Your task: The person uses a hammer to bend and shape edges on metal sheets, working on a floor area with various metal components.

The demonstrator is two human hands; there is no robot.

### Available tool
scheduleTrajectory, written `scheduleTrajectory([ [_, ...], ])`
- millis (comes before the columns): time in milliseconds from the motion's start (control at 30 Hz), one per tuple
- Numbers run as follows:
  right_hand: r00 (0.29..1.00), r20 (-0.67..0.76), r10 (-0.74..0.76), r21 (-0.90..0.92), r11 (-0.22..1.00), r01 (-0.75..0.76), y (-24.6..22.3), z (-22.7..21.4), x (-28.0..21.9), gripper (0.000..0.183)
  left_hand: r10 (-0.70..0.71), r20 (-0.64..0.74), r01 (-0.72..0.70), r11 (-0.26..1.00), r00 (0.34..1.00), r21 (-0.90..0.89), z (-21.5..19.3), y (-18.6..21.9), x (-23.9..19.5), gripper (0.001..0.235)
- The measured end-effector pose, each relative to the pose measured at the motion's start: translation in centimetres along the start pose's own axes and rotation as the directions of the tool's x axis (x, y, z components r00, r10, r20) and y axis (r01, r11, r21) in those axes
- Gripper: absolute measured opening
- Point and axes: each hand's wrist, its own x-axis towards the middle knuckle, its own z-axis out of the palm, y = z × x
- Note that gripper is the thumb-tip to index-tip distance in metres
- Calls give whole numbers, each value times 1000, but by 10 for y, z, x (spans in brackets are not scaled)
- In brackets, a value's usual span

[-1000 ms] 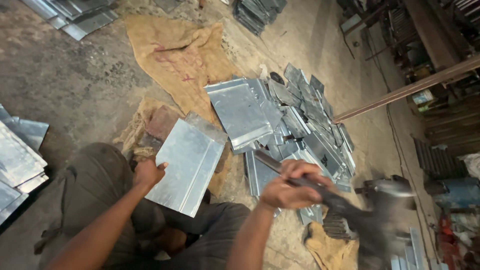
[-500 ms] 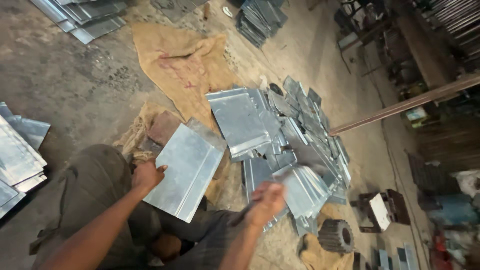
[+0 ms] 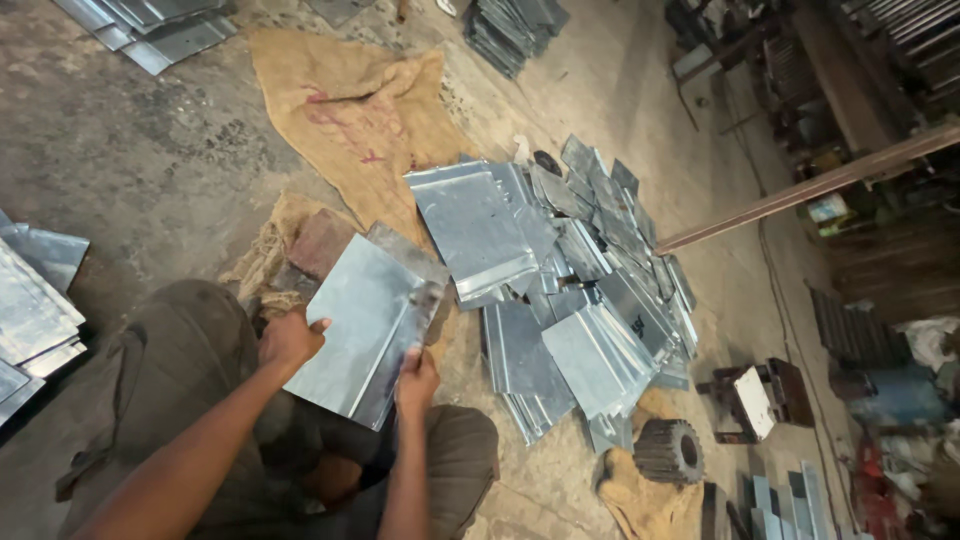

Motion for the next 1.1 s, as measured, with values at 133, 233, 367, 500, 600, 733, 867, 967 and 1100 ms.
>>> scheduleTrajectory([
  [133, 985, -170, -42, -377, 926, -26, -79, 3, 2, 33, 85, -53, -82, 995, 995, 59, 4, -2, 2, 61],
  [233, 964, -189, -185, -144, 977, 159, -201, 5, 1, 31, 18, 2, -18, 1000, 1000, 0, 3, -1, -4, 55],
  [367, 819, -76, -568, 117, 811, 573, -303, 44, -1, 33, 41, -14, -40, 999, 999, 25, -3, 2, -7, 57],
  [500, 735, -133, -665, 153, 719, 678, -231, 36, 13, 34, 74, -51, -75, 997, 996, -14, 1, 0, -5, 55],
  [600, 835, -60, -547, -264, 815, 515, -90, 23, 12, 31, 28, -12, -29, 999, 1000, -35, 3, -4, -5, 53],
  [733, 982, 64, -179, -702, 692, 172, -1, -7, -2, 28, 55, -39, -55, 998, 998, 4, 11, -6, 1, 55],
  [867, 997, -43, -66, -236, 970, 54, -92, -8, 4, 39, 48, -44, -45, 997, 998, 55, 13, -10, 6, 58],
  [967, 986, -64, -157, -77, 985, 152, -176, 20, 2, 28, 56, -45, -55, 998, 997, 27, 13, -10, -2, 58],
  [1100, 967, -112, -229, -92, 971, 219, -171, 32, 3, 26, 41, -26, -40, 998, 999, 45, 5, -4, -2, 59],
])
